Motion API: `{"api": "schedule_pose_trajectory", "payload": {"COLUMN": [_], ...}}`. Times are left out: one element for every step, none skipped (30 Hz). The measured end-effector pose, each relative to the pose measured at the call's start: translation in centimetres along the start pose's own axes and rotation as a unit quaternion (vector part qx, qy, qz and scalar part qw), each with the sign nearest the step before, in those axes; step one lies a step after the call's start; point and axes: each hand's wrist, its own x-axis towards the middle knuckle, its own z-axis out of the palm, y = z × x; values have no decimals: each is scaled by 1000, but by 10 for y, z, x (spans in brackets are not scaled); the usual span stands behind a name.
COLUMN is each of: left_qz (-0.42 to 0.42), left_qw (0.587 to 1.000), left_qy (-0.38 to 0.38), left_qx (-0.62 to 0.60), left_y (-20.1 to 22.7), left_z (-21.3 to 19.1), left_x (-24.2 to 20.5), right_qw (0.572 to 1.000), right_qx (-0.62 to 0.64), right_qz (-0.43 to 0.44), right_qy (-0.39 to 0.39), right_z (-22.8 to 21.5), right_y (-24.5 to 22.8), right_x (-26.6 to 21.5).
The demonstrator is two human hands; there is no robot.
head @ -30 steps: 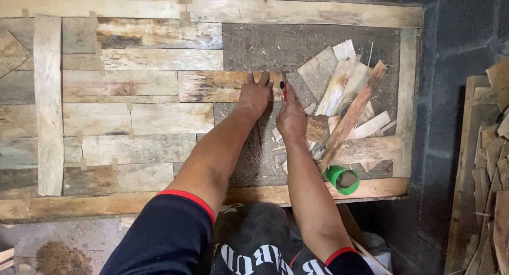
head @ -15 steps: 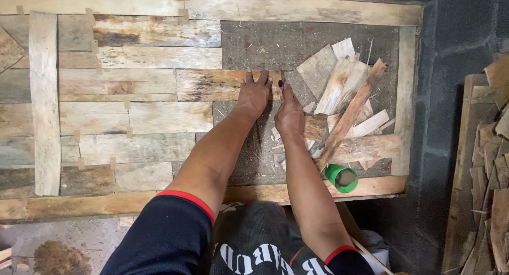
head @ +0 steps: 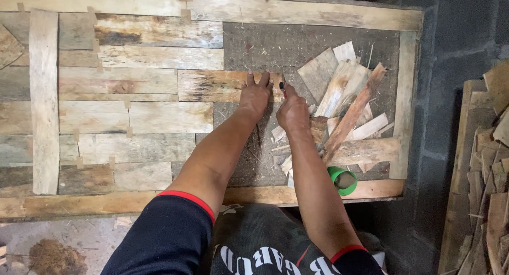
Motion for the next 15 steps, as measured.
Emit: {"api": "schedule_pose_trajectory", "payload": {"left_qz": [0, -1, -2, 0, -4, -9, -9, -10, -11, -11, -9, -9, -9, -9, -9], "left_qw": [1000, 1000, 1000, 1000, 999, 998, 998, 998, 998, 998, 998, 998, 998, 997, 997], "left_qy": [0, 6, 12, 11, 22, 37, 38, 36, 35, 35, 45, 55, 56, 55, 54], "left_qx": [-1, -14, -26, -28, -41, -52, -53, -51, -49, -50, -46, -42, -42, -47, -52], "left_y": [-1, -2, -2, -1, 0, -2, -2, -2, -2, -2, -2, -4, -4, -4, -3], "left_z": [3, 6, 8, 10, 13, 14, 13, 13, 12, 16, 20, 23, 23, 24, 24], "left_x": [1, 3, 6, 6, 6, 7, 6, 5, 5, 7, 9, 11, 11, 11, 11], "right_qw": [1000, 1000, 999, 999, 999, 999, 999, 999, 999, 999, 998, 998, 998, 998, 998], "right_qx": [-1, -1, -1, -2, -15, -27, -28, -35, -43, -43, -43, -42, -41, -48, -54], "right_qz": [0, 17, 34, 36, 25, 12, 11, 7, 3, 3, 7, 9, 8, 12, 16], "right_qy": [-1, -19, -37, -37, -30, -23, -22, -26, -30, -30, -33, -36, -36, -34, -32], "right_z": [-4, -8, -13, -9, -5, 0, -5, -10, -15, -13, -11, -9, -8, -7, -7], "right_y": [-5, -9, -13, -4, 5, 11, 6, 0, -5, -2, 1, 3, 2, 1, 0], "right_x": [-4, -8, -11, -12, -13, -13, -18, -23, -28, -32, -36, -40, -44, -49, -54]}}
